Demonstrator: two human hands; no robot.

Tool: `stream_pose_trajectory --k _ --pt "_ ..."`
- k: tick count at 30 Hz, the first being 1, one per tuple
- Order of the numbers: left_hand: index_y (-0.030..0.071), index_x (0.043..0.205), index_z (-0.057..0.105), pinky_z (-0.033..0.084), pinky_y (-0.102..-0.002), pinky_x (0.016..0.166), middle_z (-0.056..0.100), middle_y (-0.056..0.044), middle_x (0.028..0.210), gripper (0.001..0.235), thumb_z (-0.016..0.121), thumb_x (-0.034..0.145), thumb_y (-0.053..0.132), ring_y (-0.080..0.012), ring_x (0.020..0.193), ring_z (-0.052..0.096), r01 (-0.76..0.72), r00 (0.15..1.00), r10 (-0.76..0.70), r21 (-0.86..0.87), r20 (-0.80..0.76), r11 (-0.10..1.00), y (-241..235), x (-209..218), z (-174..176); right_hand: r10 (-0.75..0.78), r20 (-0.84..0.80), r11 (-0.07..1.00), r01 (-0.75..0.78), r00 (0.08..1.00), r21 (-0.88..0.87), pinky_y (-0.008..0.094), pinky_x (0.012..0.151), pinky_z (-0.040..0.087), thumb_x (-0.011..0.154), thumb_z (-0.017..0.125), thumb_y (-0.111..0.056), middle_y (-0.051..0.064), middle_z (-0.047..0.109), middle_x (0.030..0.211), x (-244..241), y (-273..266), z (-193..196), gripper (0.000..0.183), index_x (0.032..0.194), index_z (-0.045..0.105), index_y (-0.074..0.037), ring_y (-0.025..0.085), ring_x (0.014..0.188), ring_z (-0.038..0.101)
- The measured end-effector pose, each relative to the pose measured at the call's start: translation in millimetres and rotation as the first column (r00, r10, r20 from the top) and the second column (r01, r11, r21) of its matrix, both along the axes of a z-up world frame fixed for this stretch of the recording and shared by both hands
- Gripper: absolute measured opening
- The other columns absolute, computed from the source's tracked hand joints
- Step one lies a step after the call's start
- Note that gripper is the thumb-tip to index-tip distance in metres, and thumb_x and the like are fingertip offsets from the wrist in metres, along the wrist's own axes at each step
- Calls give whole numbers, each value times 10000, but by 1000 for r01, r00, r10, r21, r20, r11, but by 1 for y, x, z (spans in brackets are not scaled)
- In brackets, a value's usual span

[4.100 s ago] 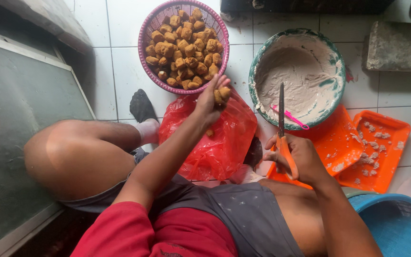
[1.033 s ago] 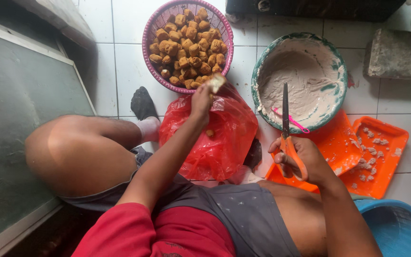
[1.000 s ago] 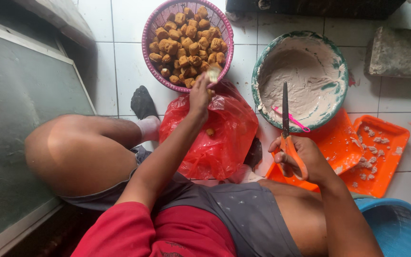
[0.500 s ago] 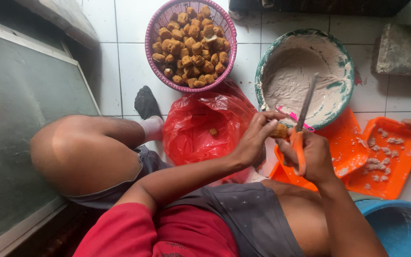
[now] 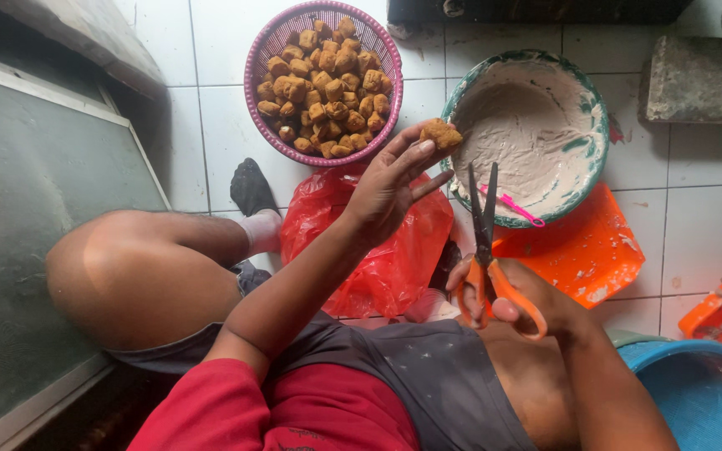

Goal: The person sits on the floor and uses orange-handled scissors to cut small fried dough pieces from a pink basket into a red plastic bag. The person handles each piece individually, cuts it, and places it into the bag.

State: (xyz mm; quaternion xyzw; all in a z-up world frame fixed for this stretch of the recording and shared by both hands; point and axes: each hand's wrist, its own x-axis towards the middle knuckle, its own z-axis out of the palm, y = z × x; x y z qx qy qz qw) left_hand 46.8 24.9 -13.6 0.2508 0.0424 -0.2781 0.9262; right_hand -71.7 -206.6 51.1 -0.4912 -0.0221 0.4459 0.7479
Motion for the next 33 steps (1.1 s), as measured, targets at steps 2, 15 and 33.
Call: stream_pose_trajectory --k 2,15,33 --pt "108 1426 515 462 -451 1113 613 -63 1366 447 644 1006 193 -199 1312 569 -17 1000 18 40 -24 999 0 -1 6 68 6 996 -67 998 -58 364 768 540 721 822 -692 63 595 863 1 4 8 926 1234 563 35 198 827 623" --pt "29 1367 547 525 -330 1027 724 -89 1180 440 729 974 110 -165 1141 676 102 991 -104 27 83 994 -16 -27 2 67 10 991 -66 998 -118 367 774 535 670 821 -763 93 611 1031 2 12 16 907 1030 541 22 237 893 623" --pt "55 1237 655 480 -292 1069 693 -30 1219 279 738 975 109 -108 1163 625 109 952 -141 129 272 986 -27 -35 -23 61 261 737 133 963 -663 247 476 508 740 793 -67 15 667 682 15 3 -1 245 970 731 -11 68 543 636"
